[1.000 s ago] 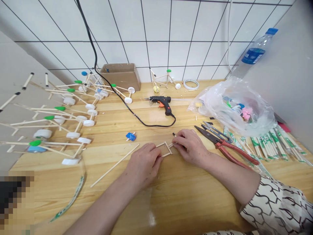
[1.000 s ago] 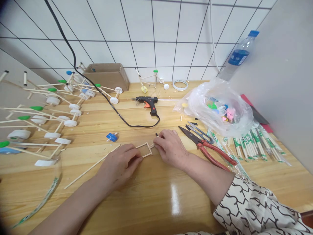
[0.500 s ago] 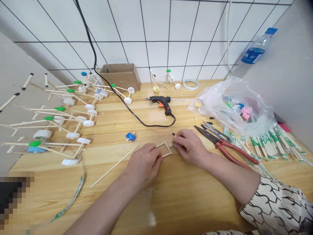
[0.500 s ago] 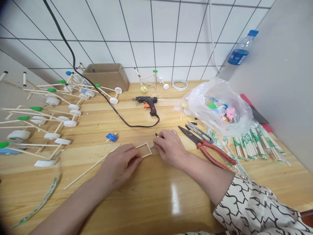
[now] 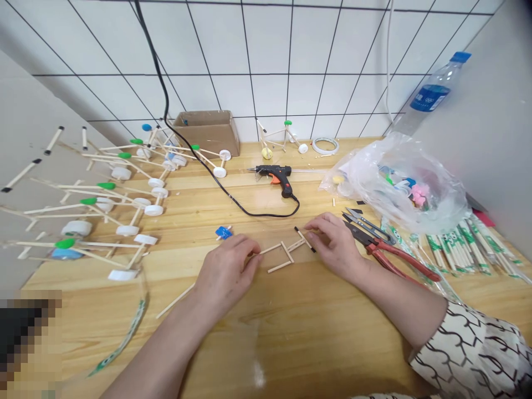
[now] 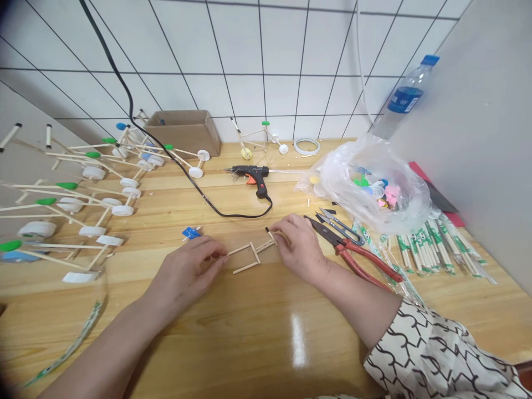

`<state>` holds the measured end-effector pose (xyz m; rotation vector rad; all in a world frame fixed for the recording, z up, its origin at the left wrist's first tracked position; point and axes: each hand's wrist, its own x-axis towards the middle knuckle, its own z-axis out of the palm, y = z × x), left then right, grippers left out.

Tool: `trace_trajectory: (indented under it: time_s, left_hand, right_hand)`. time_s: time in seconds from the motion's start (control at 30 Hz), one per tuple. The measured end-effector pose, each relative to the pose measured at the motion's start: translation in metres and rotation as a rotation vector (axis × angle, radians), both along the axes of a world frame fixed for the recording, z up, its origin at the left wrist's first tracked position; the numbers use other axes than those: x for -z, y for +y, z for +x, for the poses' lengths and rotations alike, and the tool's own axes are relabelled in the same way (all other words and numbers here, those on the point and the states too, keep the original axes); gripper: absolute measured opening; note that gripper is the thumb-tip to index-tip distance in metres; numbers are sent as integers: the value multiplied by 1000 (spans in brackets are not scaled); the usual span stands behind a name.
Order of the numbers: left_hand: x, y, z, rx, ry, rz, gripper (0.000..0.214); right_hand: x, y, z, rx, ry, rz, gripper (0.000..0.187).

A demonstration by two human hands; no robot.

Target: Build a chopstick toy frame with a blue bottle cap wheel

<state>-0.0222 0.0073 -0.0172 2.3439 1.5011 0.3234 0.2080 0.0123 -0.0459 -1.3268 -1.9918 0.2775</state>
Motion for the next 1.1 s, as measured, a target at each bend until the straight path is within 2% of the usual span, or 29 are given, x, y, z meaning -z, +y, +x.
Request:
trace_trajectory:
  time_s: [0.17, 0.4, 0.63, 1.1]
  left_hand:
    - [-8, 3, -2, -20, 47, -21, 18]
    - [-3, 3, 3, -15, 94, -68, 18]
    - [2, 4, 3, -2, 56, -34, 19]
    - [2, 4, 4, -3, 56, -30, 19]
  right_hand:
    - [3, 2, 5, 44, -31, -94, 8]
    - [4, 1, 4, 32, -72, -140, 9]
    - [3, 2, 3, 11, -109, -144, 8]
    - [4, 1, 2, 7, -123, -138, 8]
